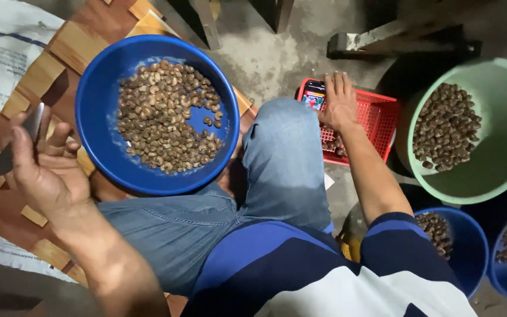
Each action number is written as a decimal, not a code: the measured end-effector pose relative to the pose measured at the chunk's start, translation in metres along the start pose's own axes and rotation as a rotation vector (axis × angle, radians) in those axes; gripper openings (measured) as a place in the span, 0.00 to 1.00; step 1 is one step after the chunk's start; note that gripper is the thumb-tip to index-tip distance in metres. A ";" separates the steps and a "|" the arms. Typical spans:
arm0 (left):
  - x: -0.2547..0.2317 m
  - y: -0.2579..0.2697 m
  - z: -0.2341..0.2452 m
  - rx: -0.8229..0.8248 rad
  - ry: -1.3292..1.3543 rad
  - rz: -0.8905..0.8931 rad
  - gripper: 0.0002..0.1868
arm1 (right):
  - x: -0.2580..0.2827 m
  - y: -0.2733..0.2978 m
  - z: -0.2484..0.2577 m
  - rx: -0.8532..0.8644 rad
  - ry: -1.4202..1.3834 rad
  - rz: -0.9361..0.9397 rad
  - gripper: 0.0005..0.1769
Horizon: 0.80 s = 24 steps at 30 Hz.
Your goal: Manually peeling or cracking nuts one by one using a small knife while sitting on the floor.
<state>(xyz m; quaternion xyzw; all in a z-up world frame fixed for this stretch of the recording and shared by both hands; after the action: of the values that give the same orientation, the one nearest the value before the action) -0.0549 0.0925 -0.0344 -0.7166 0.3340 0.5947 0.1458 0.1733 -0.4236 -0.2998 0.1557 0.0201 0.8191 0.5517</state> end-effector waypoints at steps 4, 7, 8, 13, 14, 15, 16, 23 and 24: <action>-0.005 0.007 0.004 -0.027 -0.039 -0.007 0.16 | -0.005 -0.018 -0.021 0.077 0.190 0.033 0.59; -0.008 0.013 0.006 -0.070 -0.061 -0.016 0.17 | -0.003 -0.020 -0.025 0.078 0.194 0.049 0.52; -0.010 0.015 0.005 -0.088 -0.061 -0.018 0.18 | -0.001 -0.020 -0.024 0.071 0.172 0.037 0.48; -0.005 0.013 0.019 -0.093 -0.053 -0.022 0.17 | 0.000 -0.023 -0.021 0.010 0.095 0.042 0.34; -0.005 0.014 0.020 -0.099 -0.079 -0.033 0.17 | -0.002 -0.025 -0.020 0.078 0.073 -0.016 0.34; -0.004 0.014 0.022 -0.098 -0.078 -0.032 0.17 | 0.000 -0.025 -0.014 0.078 0.074 -0.017 0.34; -0.003 0.013 0.024 -0.086 -0.078 -0.029 0.17 | 0.001 -0.026 -0.006 0.035 0.026 0.003 0.32; -0.006 0.013 0.013 -0.090 -0.070 -0.035 0.15 | 0.031 -0.045 0.073 -0.290 -0.263 0.200 0.23; -0.007 0.014 0.011 -0.089 -0.068 -0.035 0.15 | 0.040 -0.050 0.086 -0.292 -0.261 0.200 0.23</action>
<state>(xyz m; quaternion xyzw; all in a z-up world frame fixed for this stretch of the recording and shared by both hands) -0.0725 0.0912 -0.0276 -0.7076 0.2895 0.6301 0.1356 0.2286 -0.3795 -0.2190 0.1803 -0.1859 0.8368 0.4825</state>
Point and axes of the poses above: each hand's wrist, its own y-axis away from the middle knuckle, its own z-axis out of the back of the hand, x = y × z, the point moved 1 cm from there along -y, towards the middle knuckle, and after that the axes turned 1 degree about -y, right-handed, at the moved point
